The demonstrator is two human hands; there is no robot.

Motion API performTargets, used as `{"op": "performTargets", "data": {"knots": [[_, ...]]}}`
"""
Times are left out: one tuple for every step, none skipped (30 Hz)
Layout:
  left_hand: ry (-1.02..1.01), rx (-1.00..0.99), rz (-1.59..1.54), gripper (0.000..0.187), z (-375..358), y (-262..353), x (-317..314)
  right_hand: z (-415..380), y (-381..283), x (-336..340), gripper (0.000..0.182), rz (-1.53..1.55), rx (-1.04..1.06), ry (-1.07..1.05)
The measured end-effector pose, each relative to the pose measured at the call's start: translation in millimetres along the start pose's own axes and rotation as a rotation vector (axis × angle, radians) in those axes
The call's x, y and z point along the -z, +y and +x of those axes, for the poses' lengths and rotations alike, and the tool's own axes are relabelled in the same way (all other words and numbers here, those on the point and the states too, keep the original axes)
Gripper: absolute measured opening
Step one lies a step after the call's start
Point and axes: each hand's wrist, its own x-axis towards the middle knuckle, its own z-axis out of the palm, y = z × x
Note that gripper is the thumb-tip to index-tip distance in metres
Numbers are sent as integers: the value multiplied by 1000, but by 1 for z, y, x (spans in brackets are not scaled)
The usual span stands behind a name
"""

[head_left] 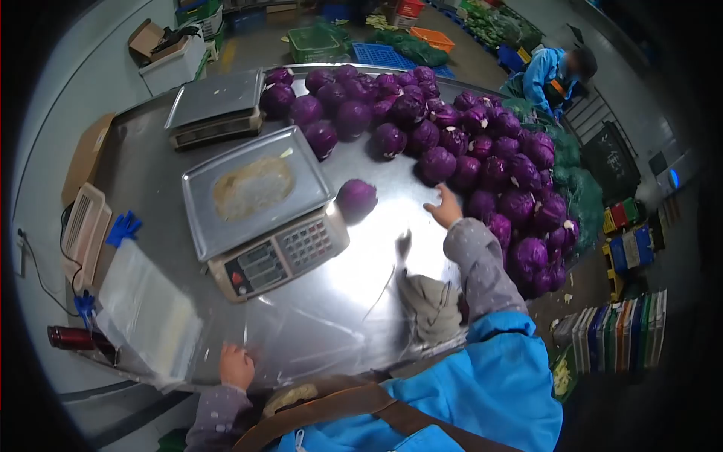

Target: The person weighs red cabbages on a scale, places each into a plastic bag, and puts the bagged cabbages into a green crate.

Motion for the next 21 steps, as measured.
{"op": "performTargets", "data": {"knots": [[3,50,-42,10,-1,1,-3,24,-2,8,72,-103,-13,36],[7,102,-86,9,-1,3,-6,47,-4,16,74,-207,-23,73],[13,112,-90,9,-4,-2,-13,69,-7,25,75,-265,-19,86],[44,152,-83,7,-9,-11,-18,90,-7,28,75,-322,-14,96],[75,194,-76,6,-8,-13,-20,112,1,26,74,-325,32,166],[77,211,-75,6,-5,-9,-12,130,10,22,73,-351,50,213],[90,120,14,4,-4,-5,0,139,15,19,70,-382,29,232],[98,25,103,4,-4,-3,10,143,21,13,68,-414,4,249],[50,22,59,12,-2,-5,16,142,28,4,68,-411,6,234],[38,26,61,12,0,-5,18,135,38,-5,66,-369,72,250],[22,141,26,19,0,-5,18,124,49,-10,63,-329,136,268],[11,256,-10,26,0,-5,18,110,53,-5,63,-331,135,261],[6,259,-11,26,2,-3,21,90,55,7,66,-157,6,141],[38,174,44,32,4,1,27,73,48,13,67,-67,-58,71],[65,87,102,38,2,3,33,56,40,20,68,19,-129,7],[54,88,107,38,-1,2,36,37,25,18,73,41,-94,149],[-41,89,118,41,-2,1,35,23,18,18,78,63,-58,297],[-130,91,129,45,-5,-1,32,23,43,-1,82,164,-34,240],[-274,214,118,48,-6,-4,30,13,37,-2,81,242,-133,116],[-262,214,121,48,-7,-4,31,3,29,-3,79,318,-225,-8],[-207,231,113,52,-4,2,36,-1,36,-11,74,334,-154,57]]}}
